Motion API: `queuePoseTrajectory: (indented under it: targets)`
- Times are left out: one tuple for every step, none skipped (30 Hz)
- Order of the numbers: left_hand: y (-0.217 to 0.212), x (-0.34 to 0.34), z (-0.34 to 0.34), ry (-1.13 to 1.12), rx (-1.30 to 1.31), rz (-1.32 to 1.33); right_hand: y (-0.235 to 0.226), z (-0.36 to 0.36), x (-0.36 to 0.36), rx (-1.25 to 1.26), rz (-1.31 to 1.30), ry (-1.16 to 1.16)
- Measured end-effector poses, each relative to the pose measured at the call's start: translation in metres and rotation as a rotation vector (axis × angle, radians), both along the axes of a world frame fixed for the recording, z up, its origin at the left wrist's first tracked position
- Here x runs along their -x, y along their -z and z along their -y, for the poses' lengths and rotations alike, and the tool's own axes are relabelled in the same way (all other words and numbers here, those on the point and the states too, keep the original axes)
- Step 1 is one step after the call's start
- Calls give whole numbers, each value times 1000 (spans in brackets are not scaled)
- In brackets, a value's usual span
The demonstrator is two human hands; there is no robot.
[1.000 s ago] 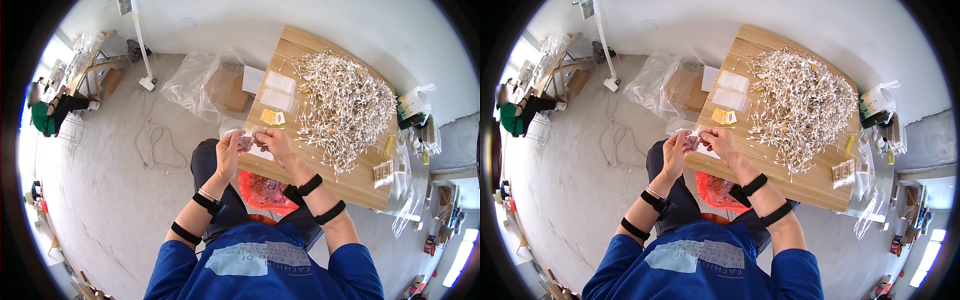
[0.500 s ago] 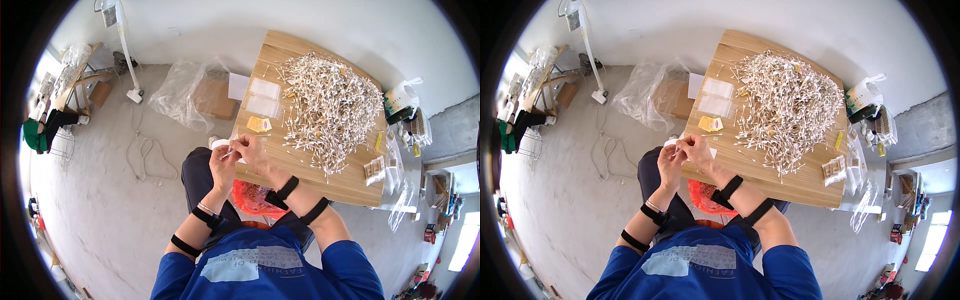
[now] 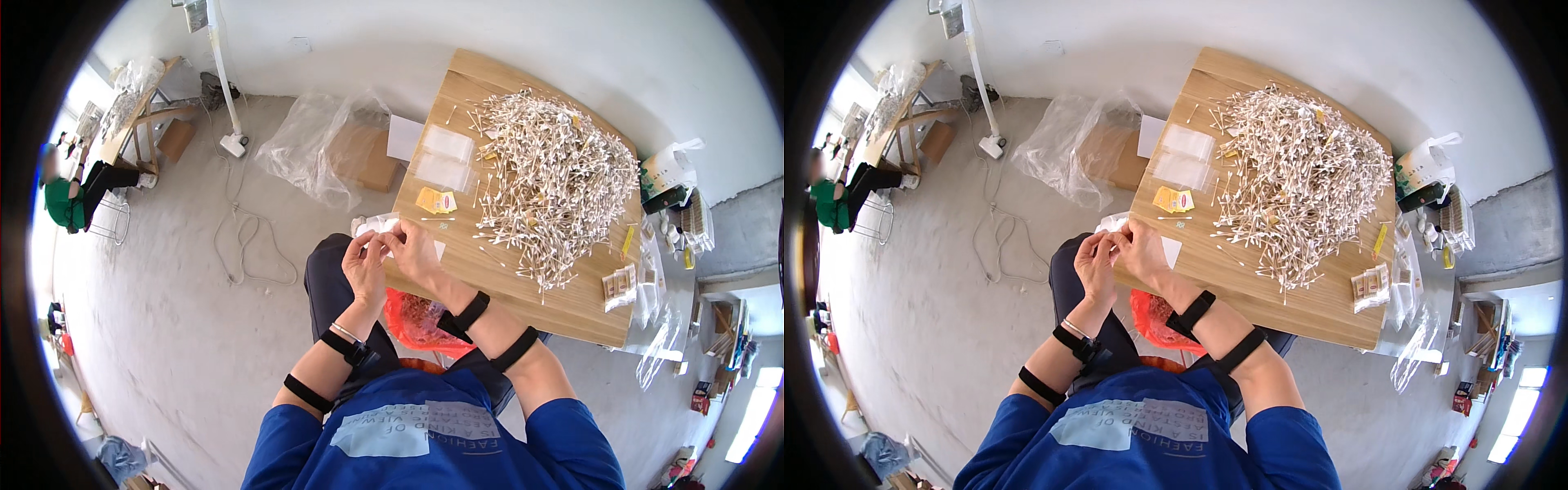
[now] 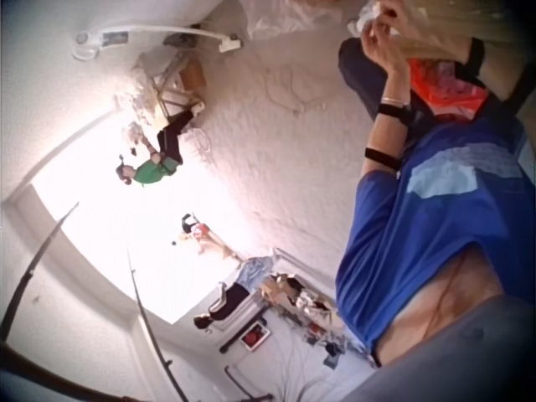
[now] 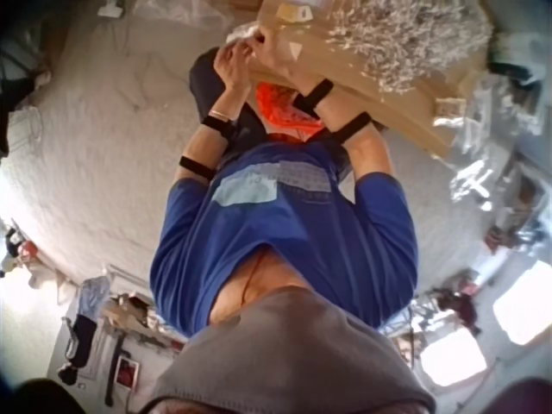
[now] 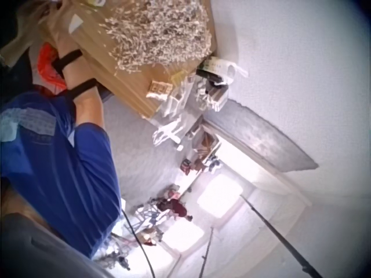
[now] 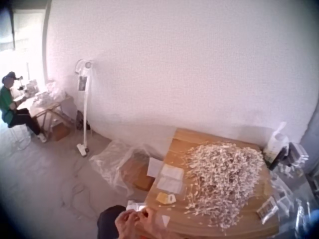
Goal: Packaging cotton swabs into small plastic bags with labels.
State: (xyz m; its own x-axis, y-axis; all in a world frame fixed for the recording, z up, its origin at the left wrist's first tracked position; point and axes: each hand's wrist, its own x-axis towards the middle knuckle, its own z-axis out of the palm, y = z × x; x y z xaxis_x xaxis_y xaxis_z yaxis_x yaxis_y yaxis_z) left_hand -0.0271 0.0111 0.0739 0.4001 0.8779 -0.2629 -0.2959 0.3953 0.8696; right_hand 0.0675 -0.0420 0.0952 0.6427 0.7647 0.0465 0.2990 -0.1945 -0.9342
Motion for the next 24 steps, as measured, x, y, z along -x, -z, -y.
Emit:
queuePoseTrajectory:
  targets:
    - [3,-2,-1,-15,-5,1,1,0,2,3,-4,-7]
    - [8,-3,-6,-27,-5,-3,2,-1,4,8,-9,-8]
    - [13,-4,-12,-84,-94,-14,3,-2,6,12,-14,-9]
    - [18,-3,-18,-141,-184,-27,4,-3,10,12,-18,-23]
    - [14,-2,-20,-112,-337,-77,3,-1,12,53,14,-21]
    - [17,-2,-21,-124,-334,-82,3,0,13,93,47,-20]
    - [18,-2,-21,-133,-442,-196,3,-2,13,95,45,-32]
    - [21,-2,-21,-134,-550,-310,2,-5,14,97,84,46]
    - [23,-2,-20,-159,-572,-264,1,-8,14,99,123,124]
    - [24,2,-21,-163,-570,-269,0,-10,14,101,120,117]
    - [23,4,-21,-138,-617,-317,-3,-12,12,117,136,158]
    - [21,5,-21,-113,-664,-365,-5,-13,11,133,152,198]
    - [20,8,-19,-95,-652,-379,-5,-15,10,135,151,193]
    - [21,9,-19,-99,-649,-383,-4,-15,9,93,268,171]
    - [22,10,-20,-95,-673,-396,-4,-16,9,50,384,148]
    - [24,11,-21,-91,-697,-409,0,-16,8,52,383,143]
    - [23,9,-22,-93,-695,-410,4,-17,5,34,464,109]
    - [21,8,-22,-86,-696,-420,8,-17,3,15,545,75]
    - [20,6,-22,-79,-697,-430,12,-15,2,17,545,73]
    - [20,4,-22,-83,-695,-434,13,-15,4,59,558,48]
    - [20,2,-21,-123,-557,-419,13,-15,5,102,571,24]
    - [20,1,-22,-163,-420,-402,14,-17,6,102,570,18]
    - [20,-1,-23,-164,-419,-404,16,-17,7,67,587,17]
    - [19,-3,-25,-209,-412,-522,18,-17,8,31,604,16]
